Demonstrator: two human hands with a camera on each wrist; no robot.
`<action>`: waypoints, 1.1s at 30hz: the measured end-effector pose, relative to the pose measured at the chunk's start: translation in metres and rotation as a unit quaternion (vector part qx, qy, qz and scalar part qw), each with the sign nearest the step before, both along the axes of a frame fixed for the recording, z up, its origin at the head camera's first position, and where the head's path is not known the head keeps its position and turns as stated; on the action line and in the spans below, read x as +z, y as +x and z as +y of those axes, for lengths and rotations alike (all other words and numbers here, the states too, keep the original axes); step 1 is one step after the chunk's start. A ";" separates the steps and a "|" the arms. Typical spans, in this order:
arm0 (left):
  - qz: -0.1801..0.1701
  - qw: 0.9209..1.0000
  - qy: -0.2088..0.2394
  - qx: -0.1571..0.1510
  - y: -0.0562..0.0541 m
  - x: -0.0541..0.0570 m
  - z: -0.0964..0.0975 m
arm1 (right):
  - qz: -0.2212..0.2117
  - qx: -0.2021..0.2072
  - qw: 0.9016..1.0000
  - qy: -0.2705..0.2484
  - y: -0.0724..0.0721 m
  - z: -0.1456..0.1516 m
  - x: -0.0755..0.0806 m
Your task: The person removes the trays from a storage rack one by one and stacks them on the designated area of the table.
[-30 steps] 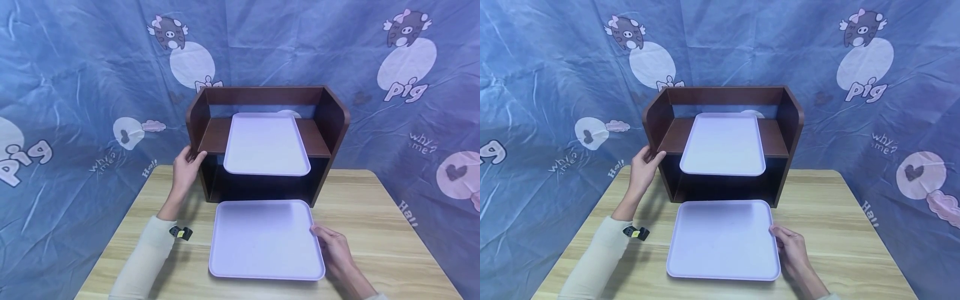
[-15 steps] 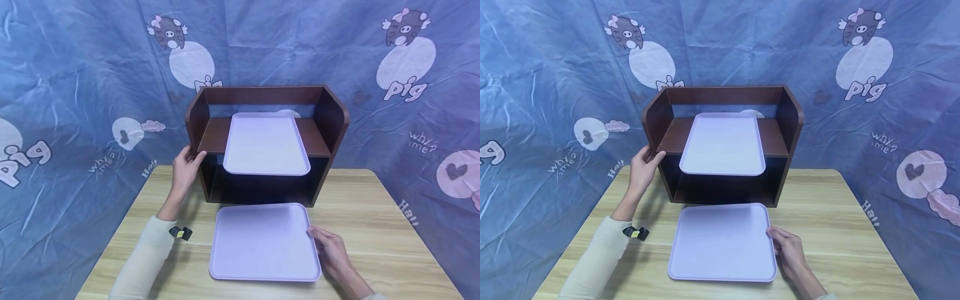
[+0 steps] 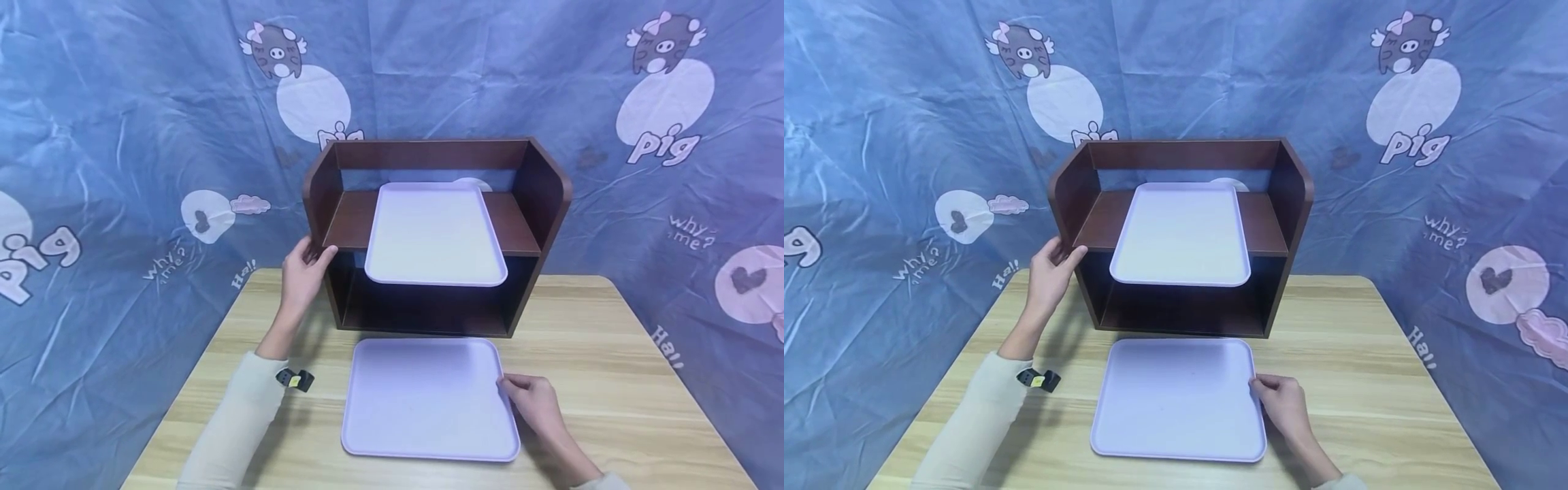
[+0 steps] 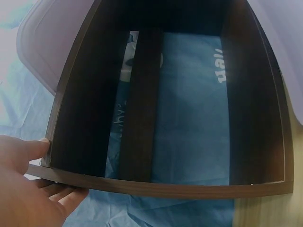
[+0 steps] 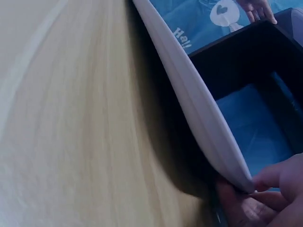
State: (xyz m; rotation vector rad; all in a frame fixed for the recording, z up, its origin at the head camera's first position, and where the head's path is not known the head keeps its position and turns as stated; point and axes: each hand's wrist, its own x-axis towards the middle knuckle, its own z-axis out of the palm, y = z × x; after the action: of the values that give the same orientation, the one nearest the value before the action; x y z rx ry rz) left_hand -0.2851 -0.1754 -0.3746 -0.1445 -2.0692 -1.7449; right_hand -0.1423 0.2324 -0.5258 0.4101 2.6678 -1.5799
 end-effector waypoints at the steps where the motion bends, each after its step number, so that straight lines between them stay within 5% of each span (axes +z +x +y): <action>1: 0.001 1.000 -0.001 0.001 -0.001 -0.001 0.000 | 0.007 0.004 1.000 0.027 0.000 0.001 0.000; 6: 0.005 1.000 -0.001 0.001 -0.001 -0.002 0.001 | 0.041 0.024 0.993 0.109 0.000 0.003 0.001; 19: 0.001 1.000 -0.008 0.003 -0.001 -0.001 0.001 | 0.049 0.049 0.981 0.183 0.000 0.001 0.004; 33: -0.004 1.000 0.008 -0.003 -0.001 -0.002 0.001 | 0.023 0.045 0.990 0.134 0.001 0.001 0.004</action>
State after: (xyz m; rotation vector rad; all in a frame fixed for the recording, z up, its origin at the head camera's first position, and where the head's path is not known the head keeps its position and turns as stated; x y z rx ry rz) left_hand -0.2858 -0.1747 -0.3763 -0.1404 -2.0606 -1.7690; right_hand -0.1417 0.2333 -0.5223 0.2542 2.8973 -1.2272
